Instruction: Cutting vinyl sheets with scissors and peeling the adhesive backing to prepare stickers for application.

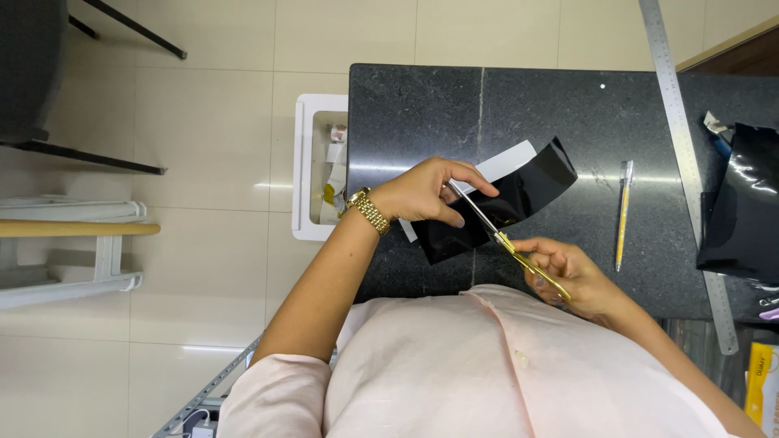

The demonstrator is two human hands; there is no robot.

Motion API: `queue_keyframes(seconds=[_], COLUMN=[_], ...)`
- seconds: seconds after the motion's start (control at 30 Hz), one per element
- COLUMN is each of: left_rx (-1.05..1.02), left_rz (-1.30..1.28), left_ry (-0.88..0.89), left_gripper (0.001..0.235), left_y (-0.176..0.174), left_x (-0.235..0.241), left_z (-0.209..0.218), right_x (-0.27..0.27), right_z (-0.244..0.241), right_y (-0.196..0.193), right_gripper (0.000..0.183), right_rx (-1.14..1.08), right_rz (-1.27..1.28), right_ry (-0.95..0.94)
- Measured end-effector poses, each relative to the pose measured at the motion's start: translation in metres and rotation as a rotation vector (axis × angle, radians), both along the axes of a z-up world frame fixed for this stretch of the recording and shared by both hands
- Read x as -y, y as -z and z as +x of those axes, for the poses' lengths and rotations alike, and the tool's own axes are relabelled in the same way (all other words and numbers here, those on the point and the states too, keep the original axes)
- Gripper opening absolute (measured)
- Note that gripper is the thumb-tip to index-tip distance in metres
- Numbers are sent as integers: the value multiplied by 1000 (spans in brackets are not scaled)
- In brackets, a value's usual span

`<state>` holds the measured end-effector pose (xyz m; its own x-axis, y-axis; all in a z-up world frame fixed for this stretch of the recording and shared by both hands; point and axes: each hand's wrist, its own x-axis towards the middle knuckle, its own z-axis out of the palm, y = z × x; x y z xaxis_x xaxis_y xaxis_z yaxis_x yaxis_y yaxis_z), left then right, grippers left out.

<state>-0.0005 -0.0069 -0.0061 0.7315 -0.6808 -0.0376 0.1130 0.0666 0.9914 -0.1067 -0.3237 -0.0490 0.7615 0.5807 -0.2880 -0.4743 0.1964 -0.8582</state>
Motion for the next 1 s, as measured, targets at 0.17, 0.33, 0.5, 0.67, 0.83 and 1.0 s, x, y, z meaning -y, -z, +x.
queue_keyframes(seconds=[0.17, 0.33, 0.5, 0.67, 0.83, 1.0], left_rx=[-109, -142, -197, -228, -210, -188], left_rz=[-57, -44, -27, 50, 199, 309], left_ry=[14, 41, 101, 100, 106, 70], left_gripper=[61, 61, 63, 66, 62, 57], left_y=[1, 15, 28, 41, 29, 27], left_x=[2, 11, 27, 43, 50, 53], left_z=[0, 6, 16, 28, 39, 44], right_x=[2, 7, 11, 19, 82, 158], right_z=[-1, -5, -12, -20, -31, -50], right_y=[4, 11, 17, 24, 6, -13], right_gripper=[60, 56, 54, 51, 58, 64], right_rx=[3, -23, -74, -131, -51, -116], right_rz=[-28, -25, -38, -70, -317, -632], right_ry=[15, 35, 107, 153, 106, 358])
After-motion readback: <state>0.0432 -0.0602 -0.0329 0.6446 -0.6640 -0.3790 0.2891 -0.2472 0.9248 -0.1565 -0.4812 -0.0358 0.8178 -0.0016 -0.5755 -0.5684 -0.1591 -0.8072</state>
